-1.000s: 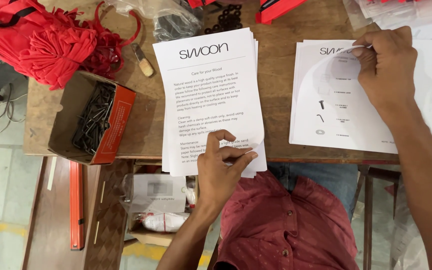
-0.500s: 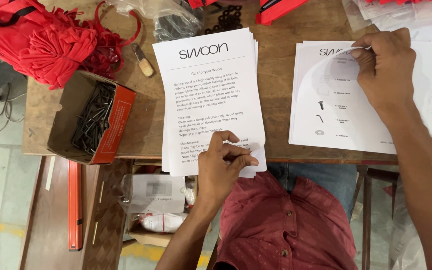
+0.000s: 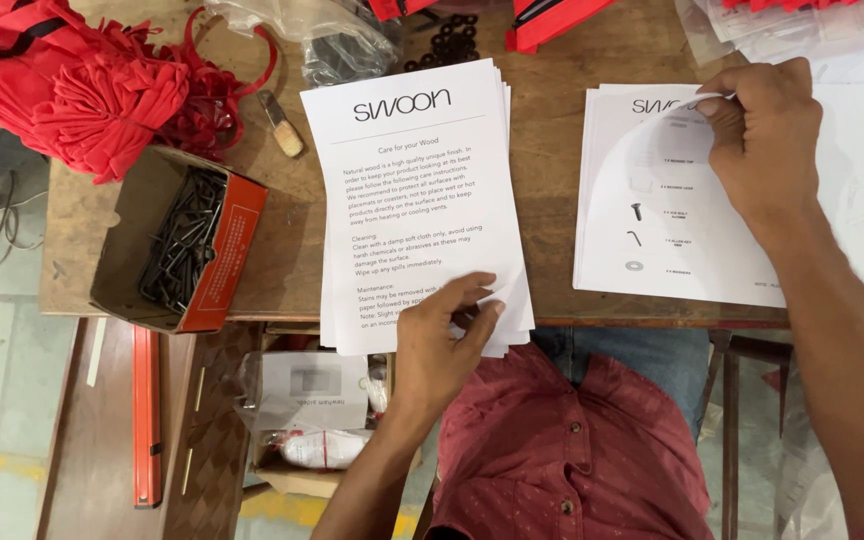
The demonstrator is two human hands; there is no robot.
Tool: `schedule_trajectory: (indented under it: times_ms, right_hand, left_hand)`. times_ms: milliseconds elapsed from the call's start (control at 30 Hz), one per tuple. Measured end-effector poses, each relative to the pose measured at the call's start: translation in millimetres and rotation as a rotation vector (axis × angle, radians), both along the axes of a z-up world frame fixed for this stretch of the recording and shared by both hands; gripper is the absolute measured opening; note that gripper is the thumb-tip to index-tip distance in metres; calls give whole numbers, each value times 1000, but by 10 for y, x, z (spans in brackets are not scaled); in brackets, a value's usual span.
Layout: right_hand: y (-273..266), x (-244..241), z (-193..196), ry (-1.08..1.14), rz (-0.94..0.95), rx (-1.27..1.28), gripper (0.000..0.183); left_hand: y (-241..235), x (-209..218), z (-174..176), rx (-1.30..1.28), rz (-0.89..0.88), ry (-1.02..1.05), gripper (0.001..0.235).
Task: Folding and sorting furniture assembly instructions and maintenance guides into red hardware pouches.
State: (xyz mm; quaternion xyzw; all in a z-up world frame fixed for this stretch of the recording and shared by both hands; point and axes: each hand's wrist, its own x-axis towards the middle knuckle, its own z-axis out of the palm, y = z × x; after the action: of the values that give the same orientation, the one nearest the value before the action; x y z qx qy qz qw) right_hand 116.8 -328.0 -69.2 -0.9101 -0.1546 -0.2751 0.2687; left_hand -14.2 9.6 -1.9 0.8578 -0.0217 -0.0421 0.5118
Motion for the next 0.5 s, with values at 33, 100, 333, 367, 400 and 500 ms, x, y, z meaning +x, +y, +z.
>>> schedule_trajectory:
  times_ms: [33,100,333,367,400,500]
  right_hand:
    - [-7,-8,-11,-11,0,23,15]
    - [-34,-13,-23,-26,-2,43,17]
    - [-66,-30,-2,-11,-30,194,43]
    - [-61,-38,15,-40,-18,172,43]
    - [-65,-41,17,-42,-20,172,43]
    - [-85,-54,-7,-2,-75,193,45]
  left_hand:
    - [-15,-15,13,46,7,-108,27]
    - [-51,-37,11,87,10,-220,25]
    - [-100,-69,-80,209,70,-564,22]
    - [-96,-68,-93,202,83,-548,20]
    - [-105,-73,-106,202,81,-550,20]
    - [-137,-103,-115,172,58,-547,17]
